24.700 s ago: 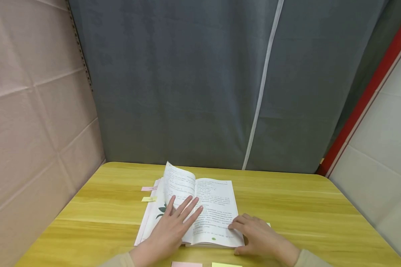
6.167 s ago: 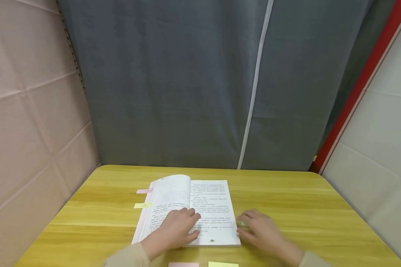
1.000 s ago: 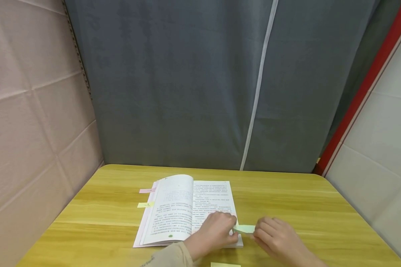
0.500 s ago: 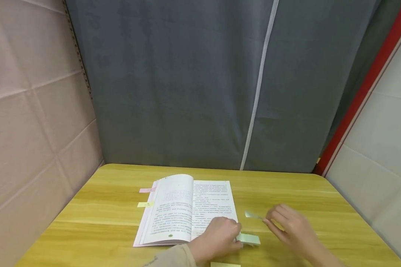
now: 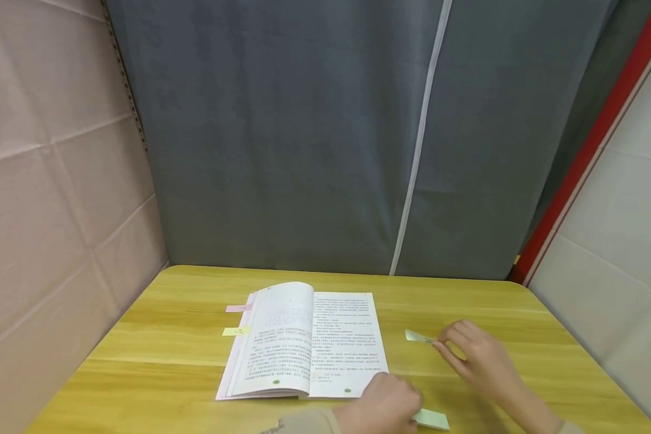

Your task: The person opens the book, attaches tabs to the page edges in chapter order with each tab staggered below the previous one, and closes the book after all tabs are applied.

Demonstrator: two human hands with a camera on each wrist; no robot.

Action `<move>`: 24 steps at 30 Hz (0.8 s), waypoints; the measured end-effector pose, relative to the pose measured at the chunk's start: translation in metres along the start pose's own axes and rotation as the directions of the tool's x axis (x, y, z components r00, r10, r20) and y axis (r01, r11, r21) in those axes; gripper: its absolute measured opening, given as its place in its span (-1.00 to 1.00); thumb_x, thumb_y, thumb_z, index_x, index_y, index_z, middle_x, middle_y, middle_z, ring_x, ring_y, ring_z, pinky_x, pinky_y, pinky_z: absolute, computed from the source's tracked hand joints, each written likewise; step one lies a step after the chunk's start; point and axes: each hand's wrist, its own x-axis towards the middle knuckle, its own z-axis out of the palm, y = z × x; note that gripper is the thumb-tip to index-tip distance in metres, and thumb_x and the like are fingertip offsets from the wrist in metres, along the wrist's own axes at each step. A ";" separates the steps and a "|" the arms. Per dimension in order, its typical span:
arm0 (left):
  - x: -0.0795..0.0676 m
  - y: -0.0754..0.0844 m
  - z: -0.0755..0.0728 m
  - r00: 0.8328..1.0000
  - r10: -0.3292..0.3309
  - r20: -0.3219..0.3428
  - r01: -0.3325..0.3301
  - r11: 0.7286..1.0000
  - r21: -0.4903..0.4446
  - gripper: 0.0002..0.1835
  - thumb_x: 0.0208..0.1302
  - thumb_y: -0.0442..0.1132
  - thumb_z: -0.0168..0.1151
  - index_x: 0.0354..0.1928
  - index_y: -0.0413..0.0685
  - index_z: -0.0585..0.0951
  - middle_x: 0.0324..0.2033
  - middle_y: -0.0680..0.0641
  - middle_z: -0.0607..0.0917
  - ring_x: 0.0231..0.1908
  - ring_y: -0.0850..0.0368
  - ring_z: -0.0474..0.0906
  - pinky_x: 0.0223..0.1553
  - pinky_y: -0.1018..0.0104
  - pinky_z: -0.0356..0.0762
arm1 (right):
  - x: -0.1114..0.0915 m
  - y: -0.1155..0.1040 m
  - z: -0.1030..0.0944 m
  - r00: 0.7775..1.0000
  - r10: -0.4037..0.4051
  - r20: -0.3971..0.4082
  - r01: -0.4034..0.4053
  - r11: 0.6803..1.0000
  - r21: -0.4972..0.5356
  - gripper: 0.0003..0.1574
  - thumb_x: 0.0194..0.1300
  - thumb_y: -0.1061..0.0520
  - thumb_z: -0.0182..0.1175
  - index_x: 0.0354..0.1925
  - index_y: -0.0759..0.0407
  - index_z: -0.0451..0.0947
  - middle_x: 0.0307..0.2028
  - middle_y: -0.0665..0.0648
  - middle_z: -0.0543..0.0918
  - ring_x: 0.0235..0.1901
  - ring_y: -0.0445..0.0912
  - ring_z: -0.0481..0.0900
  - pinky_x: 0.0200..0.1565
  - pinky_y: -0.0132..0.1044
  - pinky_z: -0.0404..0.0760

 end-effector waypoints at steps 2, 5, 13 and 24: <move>0.001 0.003 0.001 0.999 0.008 0.035 -0.008 1.000 0.000 -0.75 -0.14 0.05 0.29 -0.69 0.20 0.44 -0.76 0.24 0.34 -0.78 0.39 0.18 -0.80 0.51 0.10 | -0.001 0.002 0.000 1.000 0.003 0.000 -0.003 1.000 -0.006 -0.63 0.26 -0.13 -0.05 -0.53 0.00 0.49 -0.48 -0.16 0.48 -0.47 -0.26 0.43 -0.51 -0.45 0.41; 0.003 0.007 0.002 0.997 0.013 0.072 -0.013 1.000 -0.001 -0.74 -0.09 0.09 0.27 -0.69 0.20 0.47 -0.78 0.24 0.34 -0.79 0.40 0.17 -0.81 0.53 0.10 | -0.003 0.005 0.000 1.000 0.003 -0.005 -0.003 1.000 -0.006 -0.63 0.27 -0.13 -0.05 -0.54 0.00 0.49 -0.48 -0.15 0.49 -0.47 -0.25 0.43 -0.51 -0.44 0.41; 0.004 0.013 0.008 0.994 0.047 0.095 -0.050 0.998 0.031 -0.63 0.04 0.02 0.14 -0.82 0.19 0.33 -0.86 0.23 0.22 -0.84 0.39 0.07 -0.85 0.55 0.03 | -0.005 0.010 0.003 1.000 0.003 -0.005 -0.003 1.000 -0.014 -0.65 0.25 -0.12 -0.02 -0.53 0.01 0.49 -0.48 -0.14 0.50 -0.48 -0.25 0.43 -0.53 -0.44 0.41; 0.002 0.013 0.004 0.981 -0.002 0.193 -0.001 1.000 0.015 -0.57 0.13 0.17 0.02 -0.80 0.20 0.38 -0.87 0.23 0.23 -0.86 0.39 0.07 -0.82 0.54 0.10 | -0.002 0.011 0.011 0.992 0.073 0.099 -0.076 0.997 0.021 -0.89 0.02 0.02 0.25 -0.50 -0.04 0.50 -0.46 -0.16 0.50 -0.43 -0.24 0.45 -0.49 -0.40 0.45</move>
